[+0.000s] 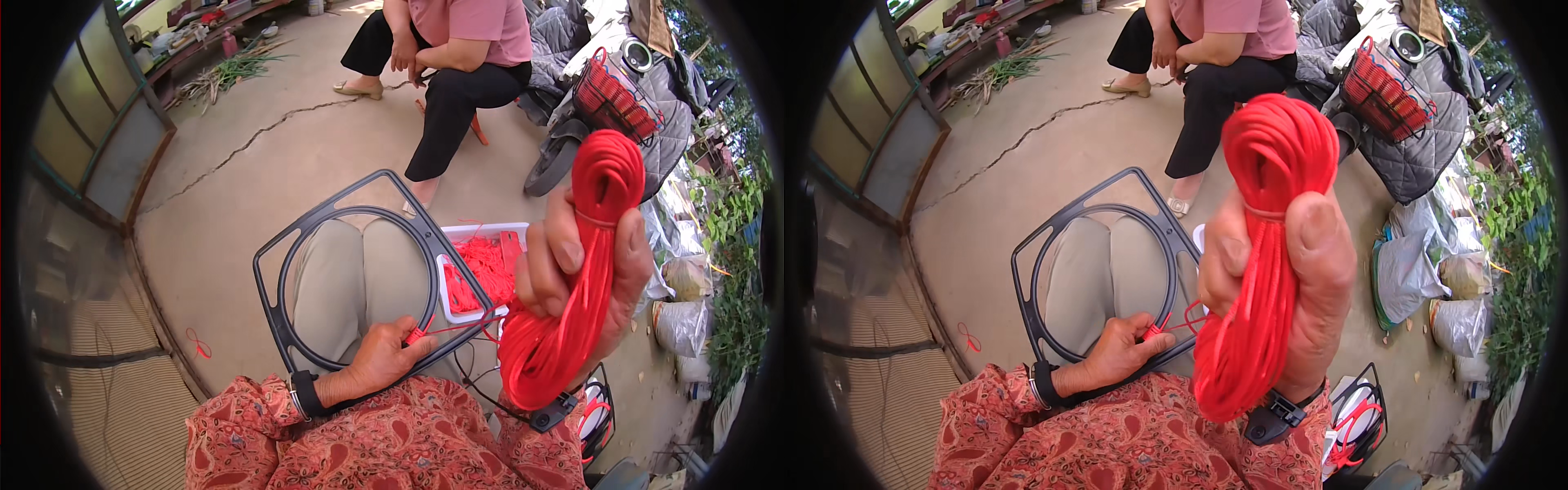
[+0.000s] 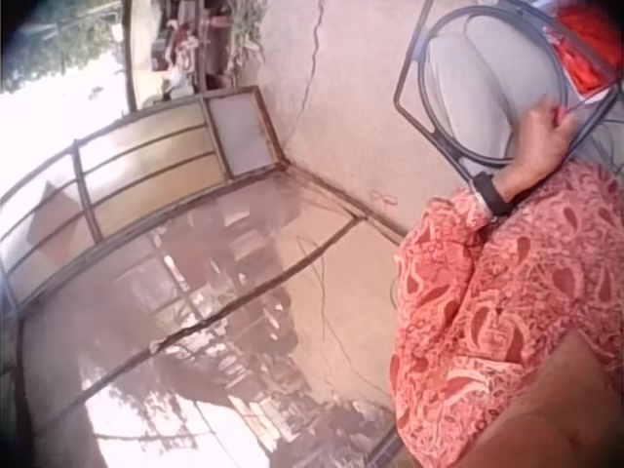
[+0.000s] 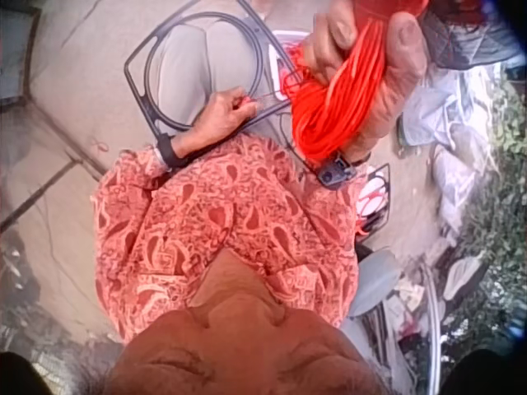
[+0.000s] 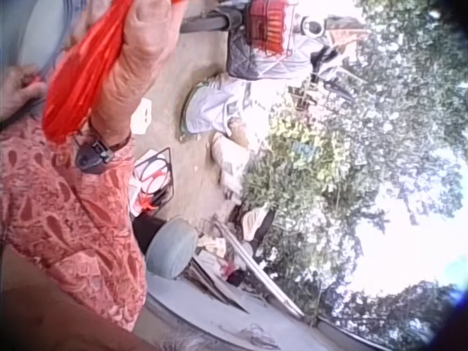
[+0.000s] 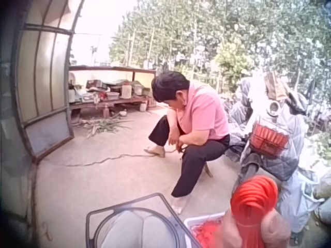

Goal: Winding a red cord onto a black circular frame component.

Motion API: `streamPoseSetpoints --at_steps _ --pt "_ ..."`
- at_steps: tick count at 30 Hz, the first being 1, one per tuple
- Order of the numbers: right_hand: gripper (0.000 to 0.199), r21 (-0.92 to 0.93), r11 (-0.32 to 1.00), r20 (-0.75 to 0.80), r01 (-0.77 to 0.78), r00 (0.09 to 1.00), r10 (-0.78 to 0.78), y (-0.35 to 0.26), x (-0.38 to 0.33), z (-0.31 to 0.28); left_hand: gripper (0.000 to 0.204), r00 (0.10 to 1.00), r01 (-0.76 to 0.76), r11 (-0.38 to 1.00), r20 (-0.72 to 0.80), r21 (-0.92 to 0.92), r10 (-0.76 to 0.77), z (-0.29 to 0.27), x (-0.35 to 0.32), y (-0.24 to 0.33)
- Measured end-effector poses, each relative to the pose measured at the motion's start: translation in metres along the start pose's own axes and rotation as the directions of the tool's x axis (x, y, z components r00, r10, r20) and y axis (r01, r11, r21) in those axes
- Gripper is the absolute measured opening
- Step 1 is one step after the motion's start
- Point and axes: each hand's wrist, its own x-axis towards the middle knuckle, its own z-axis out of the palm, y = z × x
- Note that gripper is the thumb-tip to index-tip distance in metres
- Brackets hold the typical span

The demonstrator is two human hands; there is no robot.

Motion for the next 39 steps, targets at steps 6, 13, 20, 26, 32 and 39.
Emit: streamPoseSetpoints --at_steps 6,13,20,26,32,39 --pt "0.042 -0.155 0.986 0.210 -0.054 0.974 0.087 0.049 0.053 0.005 0.033 0.963 -0.190 0.981 -0.191 0.024 0.191 0.004 0.002 -0.003" --pt "0.034 -0.733 0.293 0.679 0.614 0.686 0.261 0.098 0.074 -0.035 0.032 0.979 -0.103 0.991 -0.167 0.090 0.117 -0.005 -0.008 -0.001" --pt "0.028 -0.514 0.179 0.783 0.839 0.374 0.497 0.148 0.044 -0.084 0.028 0.982 -0.133 0.985 -0.118 0.111 0.146 -0.005 -0.009 -0.003" --pt "0.025 -0.628 0.317 0.676 0.711 0.296 0.675 0.137 0.029 -0.100 0.025 0.982 -0.125 0.987 -0.132 0.100 0.137 -0.006 -0.007 -0.002" --pt "0.034 -0.889 0.325 0.436 0.321 0.381 0.815 0.132 0.026 -0.100 0.023 0.982 -0.137 0.989 -0.120 0.064 0.143 -0.013 0.001 -0.008" --pt "0.023 -0.772 0.624 0.398 -0.120 0.674 0.622 0.109 0.019 -0.085 0.026 0.975 -0.143 0.989 -0.166 0.034 0.147 -0.013 0.012 -0.012"
